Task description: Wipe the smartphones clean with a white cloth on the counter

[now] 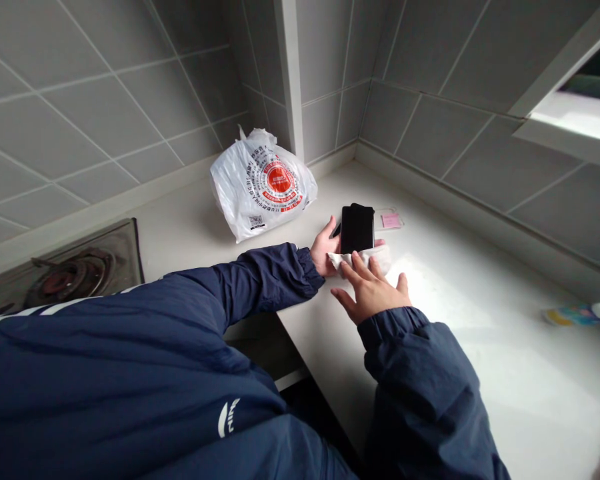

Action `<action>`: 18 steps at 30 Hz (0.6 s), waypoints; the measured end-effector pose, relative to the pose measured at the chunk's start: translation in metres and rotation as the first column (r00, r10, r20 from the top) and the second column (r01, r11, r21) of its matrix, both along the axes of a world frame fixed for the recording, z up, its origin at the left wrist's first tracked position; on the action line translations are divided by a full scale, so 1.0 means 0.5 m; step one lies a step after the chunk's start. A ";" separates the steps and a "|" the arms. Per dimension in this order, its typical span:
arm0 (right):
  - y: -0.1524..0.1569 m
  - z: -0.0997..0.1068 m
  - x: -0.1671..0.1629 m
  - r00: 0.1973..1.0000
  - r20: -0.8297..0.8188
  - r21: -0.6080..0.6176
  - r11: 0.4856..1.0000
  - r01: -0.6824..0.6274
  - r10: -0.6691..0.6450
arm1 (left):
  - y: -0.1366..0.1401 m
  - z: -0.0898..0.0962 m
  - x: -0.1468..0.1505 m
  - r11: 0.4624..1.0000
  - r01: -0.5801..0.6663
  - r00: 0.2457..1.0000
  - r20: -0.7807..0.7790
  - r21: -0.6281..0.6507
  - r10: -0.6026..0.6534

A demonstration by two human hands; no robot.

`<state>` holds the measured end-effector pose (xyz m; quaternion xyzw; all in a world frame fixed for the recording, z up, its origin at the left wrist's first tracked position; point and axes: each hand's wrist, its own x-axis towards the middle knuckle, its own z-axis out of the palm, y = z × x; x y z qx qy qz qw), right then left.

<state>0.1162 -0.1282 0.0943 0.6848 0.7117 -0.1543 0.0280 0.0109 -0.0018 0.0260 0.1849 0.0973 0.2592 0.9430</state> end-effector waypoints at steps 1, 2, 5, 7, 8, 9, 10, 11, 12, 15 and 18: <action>0.000 -0.004 0.003 1.000 0.004 0.014 1.000 0.008 -0.008 | 0.001 -0.003 0.001 1.000 -0.001 1.000 -0.005 0.014 0.001; 0.001 -0.009 0.005 1.000 0.011 0.031 0.999 0.017 -0.018 | 0.002 -0.007 0.002 1.000 -0.004 1.000 -0.018 0.024 0.004; 0.009 -0.027 0.007 0.998 0.036 0.112 0.993 0.044 -0.048 | -0.001 -0.011 0.007 1.000 0.004 0.996 -0.088 0.015 -0.002; 0.016 -0.039 0.008 0.997 0.049 0.186 0.981 0.054 -0.064 | -0.006 -0.006 0.011 1.000 0.024 0.992 -0.123 0.000 -0.024; 0.020 -0.044 0.009 0.996 0.052 0.222 0.973 0.061 -0.074 | -0.010 -0.002 0.013 0.999 0.033 0.991 -0.131 -0.001 -0.033; 0.024 -0.047 0.010 0.995 0.052 0.255 0.964 0.073 -0.089 | -0.014 0.003 0.015 0.999 0.037 0.990 -0.136 0.004 -0.036; 0.028 -0.050 0.011 0.993 0.051 0.284 0.955 0.088 -0.106 | -0.018 0.007 0.017 0.999 0.036 0.989 -0.143 0.013 -0.034; 0.032 -0.052 0.013 0.991 0.047 0.308 0.946 0.104 -0.124 | -0.022 0.010 0.019 0.999 0.031 0.988 -0.154 0.023 -0.027; 0.035 -0.054 0.015 0.989 0.041 0.328 0.937 0.118 -0.139 | -0.025 0.011 0.020 0.999 0.025 0.986 -0.166 0.036 -0.019; 0.044 -0.057 0.020 0.986 0.006 0.376 0.914 0.154 -0.169 | -0.032 0.002 0.025 0.996 0.010 0.982 -0.186 0.092 0.007; 0.051 -0.060 0.023 0.984 -0.035 0.427 0.888 0.173 -0.175 | -0.034 -0.012 0.025 0.989 0.040 0.980 -0.200 0.140 -0.011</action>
